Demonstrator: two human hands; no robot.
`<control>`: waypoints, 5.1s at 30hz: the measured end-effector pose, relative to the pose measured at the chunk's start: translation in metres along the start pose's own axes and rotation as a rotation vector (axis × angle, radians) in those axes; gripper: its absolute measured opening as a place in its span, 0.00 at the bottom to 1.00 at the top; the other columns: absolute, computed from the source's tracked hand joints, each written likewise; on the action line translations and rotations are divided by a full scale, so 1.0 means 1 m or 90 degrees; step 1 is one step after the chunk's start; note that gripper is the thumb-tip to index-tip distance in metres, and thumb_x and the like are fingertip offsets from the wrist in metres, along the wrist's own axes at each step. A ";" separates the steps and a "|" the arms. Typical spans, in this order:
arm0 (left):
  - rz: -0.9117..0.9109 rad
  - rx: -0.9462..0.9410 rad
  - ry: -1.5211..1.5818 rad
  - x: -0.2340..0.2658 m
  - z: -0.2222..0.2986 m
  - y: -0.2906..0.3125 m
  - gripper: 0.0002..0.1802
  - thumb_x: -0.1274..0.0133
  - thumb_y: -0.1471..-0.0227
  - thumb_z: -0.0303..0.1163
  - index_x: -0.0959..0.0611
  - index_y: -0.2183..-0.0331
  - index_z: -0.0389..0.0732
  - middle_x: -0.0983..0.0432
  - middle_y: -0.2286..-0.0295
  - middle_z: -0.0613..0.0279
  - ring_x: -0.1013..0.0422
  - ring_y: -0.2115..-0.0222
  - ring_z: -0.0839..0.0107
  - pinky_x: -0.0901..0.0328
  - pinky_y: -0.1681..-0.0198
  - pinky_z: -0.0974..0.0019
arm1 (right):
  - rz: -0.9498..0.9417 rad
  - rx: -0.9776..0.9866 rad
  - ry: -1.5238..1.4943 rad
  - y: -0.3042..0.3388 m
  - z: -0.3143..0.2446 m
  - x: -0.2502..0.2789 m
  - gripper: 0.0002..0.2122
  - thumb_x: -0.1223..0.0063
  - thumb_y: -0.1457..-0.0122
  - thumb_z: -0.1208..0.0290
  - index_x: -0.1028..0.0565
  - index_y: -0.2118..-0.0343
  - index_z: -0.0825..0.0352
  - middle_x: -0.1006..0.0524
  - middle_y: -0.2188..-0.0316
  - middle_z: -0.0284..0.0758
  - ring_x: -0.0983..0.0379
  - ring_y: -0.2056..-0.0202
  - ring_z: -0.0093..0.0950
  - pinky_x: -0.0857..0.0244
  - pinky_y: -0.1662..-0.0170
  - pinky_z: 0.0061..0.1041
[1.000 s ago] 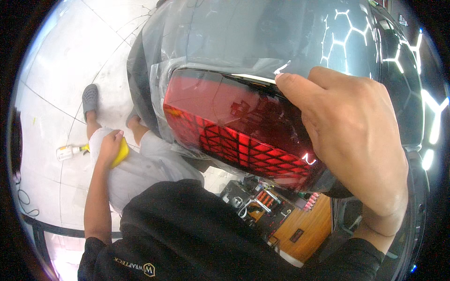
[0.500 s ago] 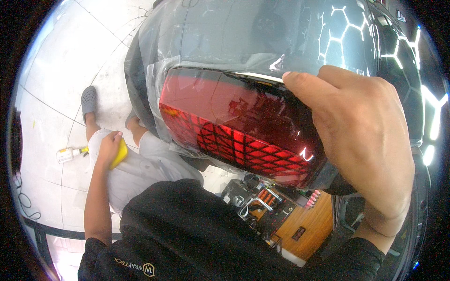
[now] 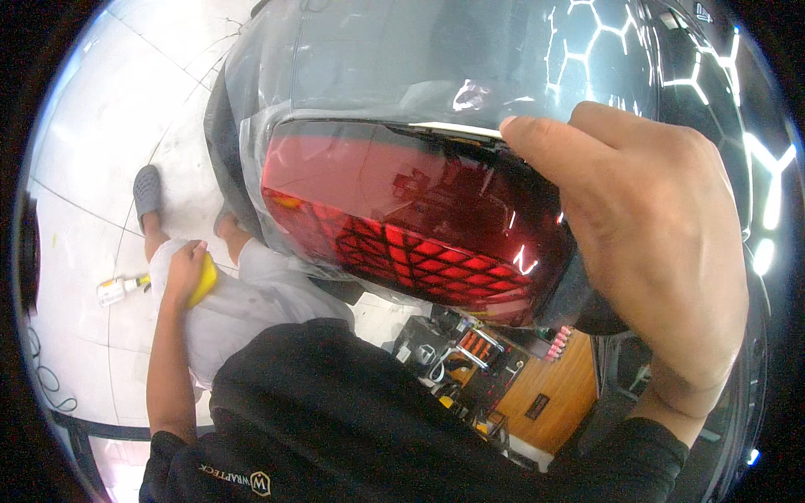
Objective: The person applies a protective film to a car's taillight using a yellow squeegee and a metal blade. They smooth the film over the surface, trim the excess material around the edges, and wipe the area with a cloth.
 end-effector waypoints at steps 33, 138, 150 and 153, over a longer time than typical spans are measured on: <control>-0.027 -0.005 -0.054 -0.004 -0.007 -0.006 0.25 0.54 0.39 0.45 0.19 0.57 0.31 0.21 0.64 0.36 0.24 0.61 0.44 0.32 0.56 0.54 | 0.016 -0.074 0.018 0.038 0.020 0.013 0.17 0.53 0.48 0.86 0.23 0.55 0.70 0.32 0.78 0.39 0.34 0.78 0.29 0.43 0.74 0.28; -0.055 0.017 -0.071 -0.004 -0.002 -0.004 0.26 0.54 0.39 0.46 0.19 0.56 0.31 0.21 0.64 0.36 0.24 0.60 0.45 0.32 0.55 0.55 | 0.052 -0.102 0.027 0.061 0.031 0.009 0.15 0.53 0.44 0.83 0.23 0.54 0.70 0.31 0.77 0.37 0.34 0.76 0.25 0.43 0.73 0.25; -0.073 0.033 -0.073 -0.003 0.006 -0.002 0.25 0.56 0.39 0.44 0.19 0.55 0.29 0.21 0.62 0.36 0.25 0.58 0.47 0.35 0.51 0.55 | 0.048 -0.068 0.015 0.079 0.046 0.006 0.14 0.56 0.40 0.83 0.23 0.53 0.70 0.31 0.77 0.36 0.35 0.77 0.24 0.45 0.74 0.24; -0.067 0.030 -0.061 -0.005 0.001 -0.003 0.26 0.55 0.38 0.44 0.19 0.55 0.30 0.21 0.62 0.36 0.24 0.59 0.47 0.34 0.52 0.55 | 0.058 -0.096 0.007 0.081 0.044 0.006 0.14 0.56 0.40 0.84 0.23 0.53 0.69 0.31 0.77 0.36 0.35 0.77 0.24 0.45 0.74 0.24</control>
Point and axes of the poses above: each hand's wrist, its own y-axis away from the middle knuckle, its own x-axis out of the back of the hand, z = x × y, the point moved 5 cm from there along -y, towards the middle knuckle
